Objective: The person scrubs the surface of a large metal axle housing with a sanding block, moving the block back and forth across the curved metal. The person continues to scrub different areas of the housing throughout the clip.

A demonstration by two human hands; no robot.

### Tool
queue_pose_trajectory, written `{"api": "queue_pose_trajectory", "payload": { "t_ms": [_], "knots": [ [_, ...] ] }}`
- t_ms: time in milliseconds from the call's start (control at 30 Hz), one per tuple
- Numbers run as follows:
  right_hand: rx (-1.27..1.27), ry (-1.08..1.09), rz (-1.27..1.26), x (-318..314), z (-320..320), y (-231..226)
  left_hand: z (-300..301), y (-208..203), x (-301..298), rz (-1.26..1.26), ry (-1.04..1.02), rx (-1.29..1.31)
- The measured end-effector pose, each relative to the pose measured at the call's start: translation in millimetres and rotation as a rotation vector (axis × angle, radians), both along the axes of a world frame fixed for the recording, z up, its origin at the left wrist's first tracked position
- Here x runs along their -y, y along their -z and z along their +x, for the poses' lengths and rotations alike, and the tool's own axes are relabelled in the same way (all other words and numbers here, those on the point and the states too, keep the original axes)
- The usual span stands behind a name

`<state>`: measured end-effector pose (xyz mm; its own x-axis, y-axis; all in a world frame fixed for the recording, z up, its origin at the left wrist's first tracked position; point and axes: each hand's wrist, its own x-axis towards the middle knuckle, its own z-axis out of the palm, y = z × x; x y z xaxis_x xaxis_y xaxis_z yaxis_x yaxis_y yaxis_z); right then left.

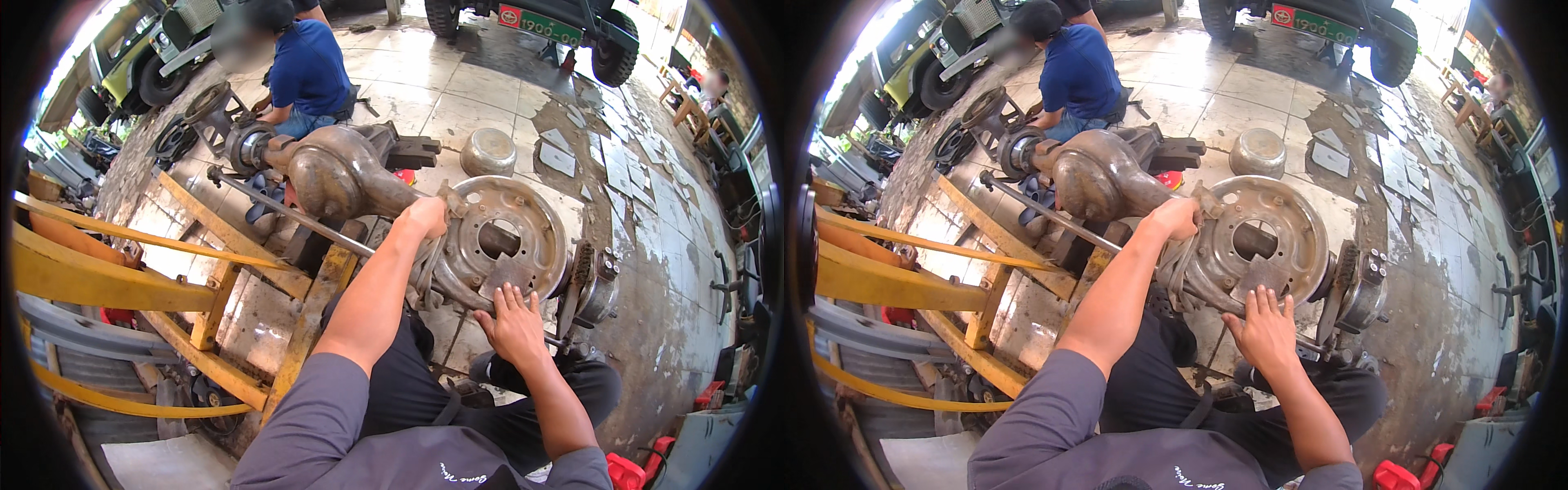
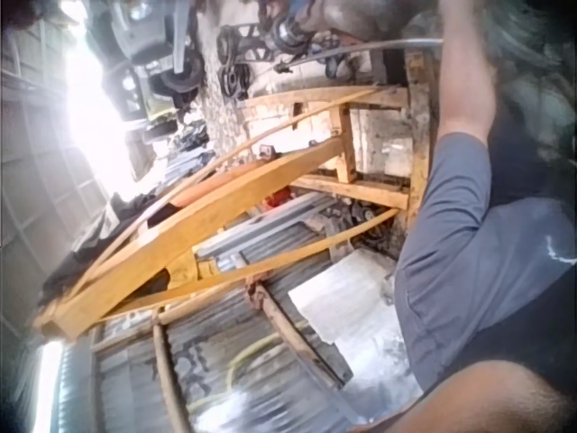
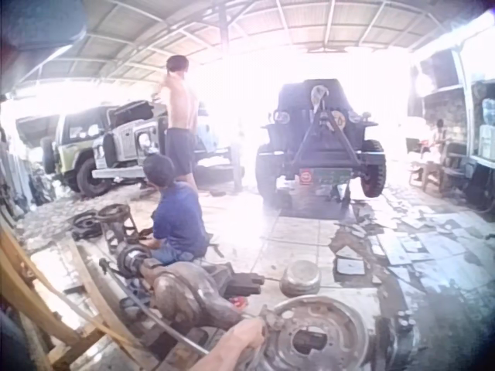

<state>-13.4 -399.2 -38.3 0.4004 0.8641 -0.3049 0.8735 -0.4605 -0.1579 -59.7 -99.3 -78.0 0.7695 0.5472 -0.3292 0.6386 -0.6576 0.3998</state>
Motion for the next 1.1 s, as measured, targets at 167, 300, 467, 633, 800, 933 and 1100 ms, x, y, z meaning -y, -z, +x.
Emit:
{"api": "queue_pose_trajectory", "payload": {
  "t_ms": [167, 300, 467, 633, 800, 933, 1100],
  "knots": [
    [0.147, -0.015, 0.236, -5.5, 9.9, 39.0, 6.1, -1.8, 4.1, -0.009, -0.041, -0.016],
    [0.075, -0.028, 0.114, 3.4, 1.4, 15.9, 2.2, 7.3, -0.8, -0.004, 0.019, -0.023],
    [0.097, -0.003, 0.153, -8.9, 6.5, 18.2, 7.3, 11.8, -4.5, 0.021, 0.003, -0.021],
    [-0.101, 0.036, -0.072, -27.5, 14.2, -32.3, 2.5, 7.2, -4.0, 0.027, 0.005, -0.038],
    [0.026, -0.024, 0.228, -24.8, 26.0, 26.5, 8.2, -7.5, 3.1, -0.033, -0.007, -0.07],
    [0.131, -0.1, 0.2, -15.0, 13.8, 38.3, 0.7, -0.1, 0.7, -0.034, -0.026, -0.046],
    [0.076, -0.086, 0.157, -9.9, 14.5, 31.8, 4.8, -14.6, 5.1, -0.03, -0.015, -0.096]
  ]
}}
